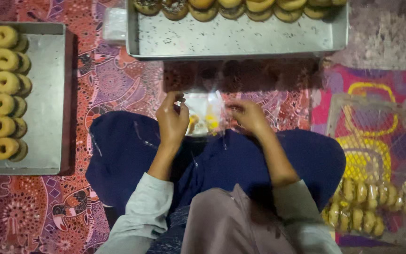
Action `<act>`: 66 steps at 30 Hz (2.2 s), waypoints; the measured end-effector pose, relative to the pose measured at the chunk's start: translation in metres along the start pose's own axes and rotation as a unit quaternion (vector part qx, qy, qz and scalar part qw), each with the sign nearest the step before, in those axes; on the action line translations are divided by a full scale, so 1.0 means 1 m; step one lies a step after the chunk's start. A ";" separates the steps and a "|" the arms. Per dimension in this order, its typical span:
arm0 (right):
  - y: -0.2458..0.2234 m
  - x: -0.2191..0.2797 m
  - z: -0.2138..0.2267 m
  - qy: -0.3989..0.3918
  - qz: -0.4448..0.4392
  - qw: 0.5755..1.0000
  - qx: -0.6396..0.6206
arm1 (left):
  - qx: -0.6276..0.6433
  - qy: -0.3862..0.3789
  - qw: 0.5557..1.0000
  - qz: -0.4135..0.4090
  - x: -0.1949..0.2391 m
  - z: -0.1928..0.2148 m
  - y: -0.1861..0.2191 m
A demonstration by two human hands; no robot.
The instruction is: The person sits on the floor and packs donuts into small plastic bags. They pick donuts from metal trays, place them into bags, and set the filled bags into a plastic crate.
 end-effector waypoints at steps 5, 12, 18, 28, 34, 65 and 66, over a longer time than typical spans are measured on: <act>-0.120 0.085 0.010 0.260 0.235 0.936 0.025 | -0.014 0.063 0.997 -0.048 -0.002 0.011 0.006; -0.187 0.078 -0.021 0.245 0.276 0.909 0.192 | 0.025 -0.038 0.954 -0.298 0.032 -0.011 0.056; -0.209 0.070 -0.022 0.173 0.372 0.910 0.065 | 0.633 0.101 0.719 0.268 -0.007 -0.020 -0.015; -0.244 -0.088 0.090 0.170 0.268 0.897 0.308 | 0.724 0.101 0.650 0.209 -0.065 -0.005 -0.119; -0.294 -0.171 0.091 0.124 0.344 0.718 0.593 | 0.782 0.125 0.516 0.327 -0.066 -0.008 -0.148; -0.186 -0.007 -0.053 0.139 0.218 0.930 -0.262 | 0.034 0.207 0.956 -0.205 0.025 0.025 0.040; -0.187 -0.010 -0.051 0.097 0.210 0.925 -0.302 | -0.013 0.155 0.958 -0.242 0.022 0.036 0.045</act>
Point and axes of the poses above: each hand's wrist, its own x-axis away from the middle knuckle, its own z-axis out of the back of the hand, y = z × x, the point moved 5 cm from there along -x, towards the middle knuckle, and after that the axes turned 1 degree about -x, right-handed, at the moved point
